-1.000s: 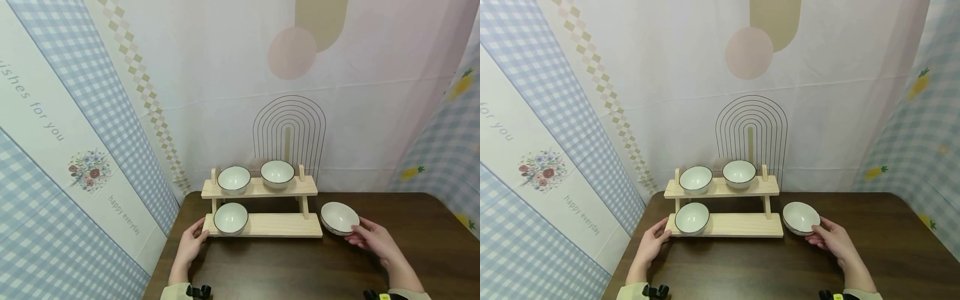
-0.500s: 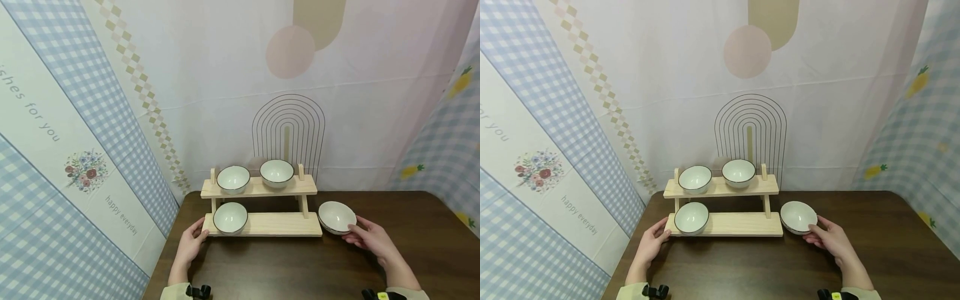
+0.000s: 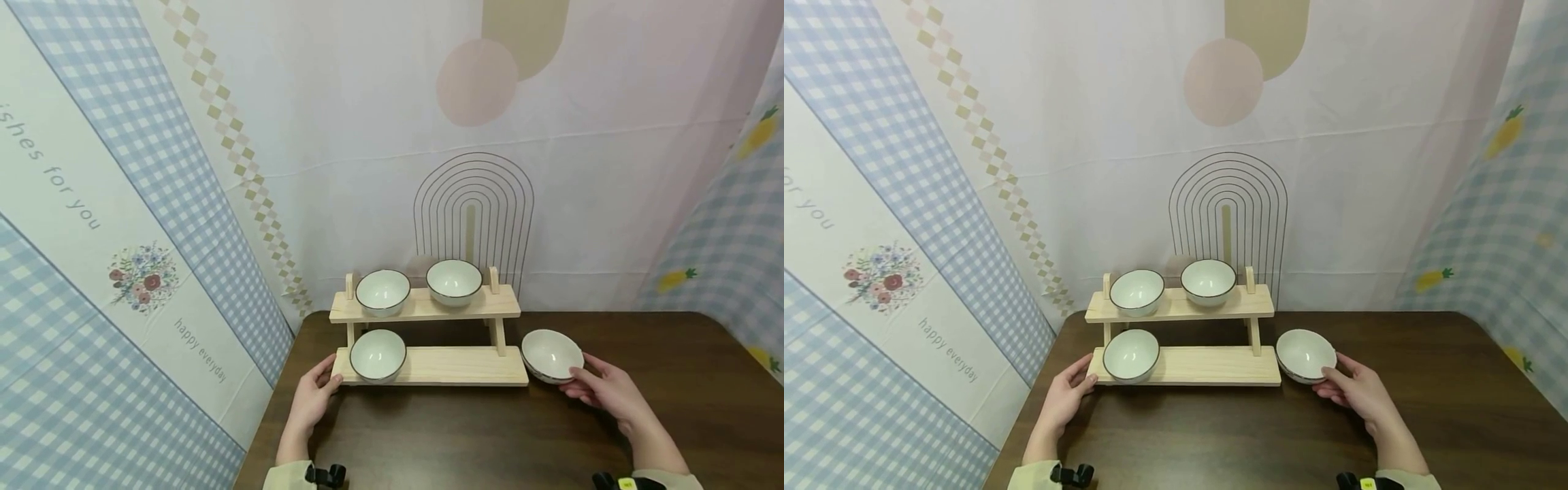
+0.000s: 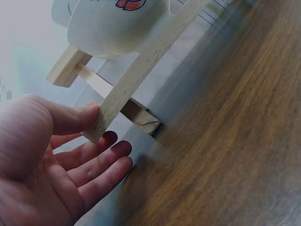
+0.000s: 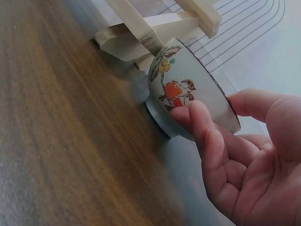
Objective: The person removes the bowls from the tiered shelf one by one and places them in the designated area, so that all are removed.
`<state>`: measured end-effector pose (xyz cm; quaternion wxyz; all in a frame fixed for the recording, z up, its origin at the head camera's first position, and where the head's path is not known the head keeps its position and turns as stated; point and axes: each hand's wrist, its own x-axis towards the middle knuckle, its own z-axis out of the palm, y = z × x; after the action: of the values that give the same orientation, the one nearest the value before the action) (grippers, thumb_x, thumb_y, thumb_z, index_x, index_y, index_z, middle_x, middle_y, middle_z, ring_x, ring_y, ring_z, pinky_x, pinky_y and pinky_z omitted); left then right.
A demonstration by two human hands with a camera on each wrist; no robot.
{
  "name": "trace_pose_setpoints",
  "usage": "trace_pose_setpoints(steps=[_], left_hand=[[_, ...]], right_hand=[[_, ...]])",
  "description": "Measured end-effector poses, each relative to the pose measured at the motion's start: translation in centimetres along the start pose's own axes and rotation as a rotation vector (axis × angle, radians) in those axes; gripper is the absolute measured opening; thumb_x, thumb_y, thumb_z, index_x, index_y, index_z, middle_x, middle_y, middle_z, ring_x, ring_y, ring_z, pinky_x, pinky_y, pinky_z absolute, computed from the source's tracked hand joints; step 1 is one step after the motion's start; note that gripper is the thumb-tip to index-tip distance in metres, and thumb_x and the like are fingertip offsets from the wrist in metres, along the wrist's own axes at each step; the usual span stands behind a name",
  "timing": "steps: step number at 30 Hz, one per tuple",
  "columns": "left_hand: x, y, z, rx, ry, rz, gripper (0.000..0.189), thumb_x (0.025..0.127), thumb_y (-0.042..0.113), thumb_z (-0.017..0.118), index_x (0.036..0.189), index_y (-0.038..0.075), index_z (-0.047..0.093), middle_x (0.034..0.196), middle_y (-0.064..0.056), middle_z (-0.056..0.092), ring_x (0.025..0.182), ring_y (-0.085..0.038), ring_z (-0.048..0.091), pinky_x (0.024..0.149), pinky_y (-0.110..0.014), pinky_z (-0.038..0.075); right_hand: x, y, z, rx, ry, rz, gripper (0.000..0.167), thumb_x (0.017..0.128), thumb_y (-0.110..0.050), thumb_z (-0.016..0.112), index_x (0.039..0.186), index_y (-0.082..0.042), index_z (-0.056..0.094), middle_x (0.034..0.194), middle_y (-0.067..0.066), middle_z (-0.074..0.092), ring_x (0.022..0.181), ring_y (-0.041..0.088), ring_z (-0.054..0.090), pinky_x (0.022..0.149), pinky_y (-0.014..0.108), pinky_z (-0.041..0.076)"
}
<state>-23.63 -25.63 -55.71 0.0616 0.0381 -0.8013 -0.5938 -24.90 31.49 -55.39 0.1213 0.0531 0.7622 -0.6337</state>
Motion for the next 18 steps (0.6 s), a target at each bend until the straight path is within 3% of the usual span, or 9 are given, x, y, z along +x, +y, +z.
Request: trace_pose_setpoints(steps=[18], left_hand=[[-0.39, 0.54, -0.21, -0.026, -0.015, 0.01, 0.053, 0.104, 0.002, 0.067, 0.153, -0.009, 0.051, 0.147, -0.029, 0.058, 0.125, -0.039, 0.064, 0.087, -0.034, 0.06]], right_hand=[[0.19, 0.43, -0.57, 0.021, -0.036, 0.043, 0.091, 0.114, -0.034, 0.056, 0.168, 0.006, -0.005, 0.098, 0.006, 0.082, 0.084, 0.008, 0.077, 0.069, 0.025, 0.06]])
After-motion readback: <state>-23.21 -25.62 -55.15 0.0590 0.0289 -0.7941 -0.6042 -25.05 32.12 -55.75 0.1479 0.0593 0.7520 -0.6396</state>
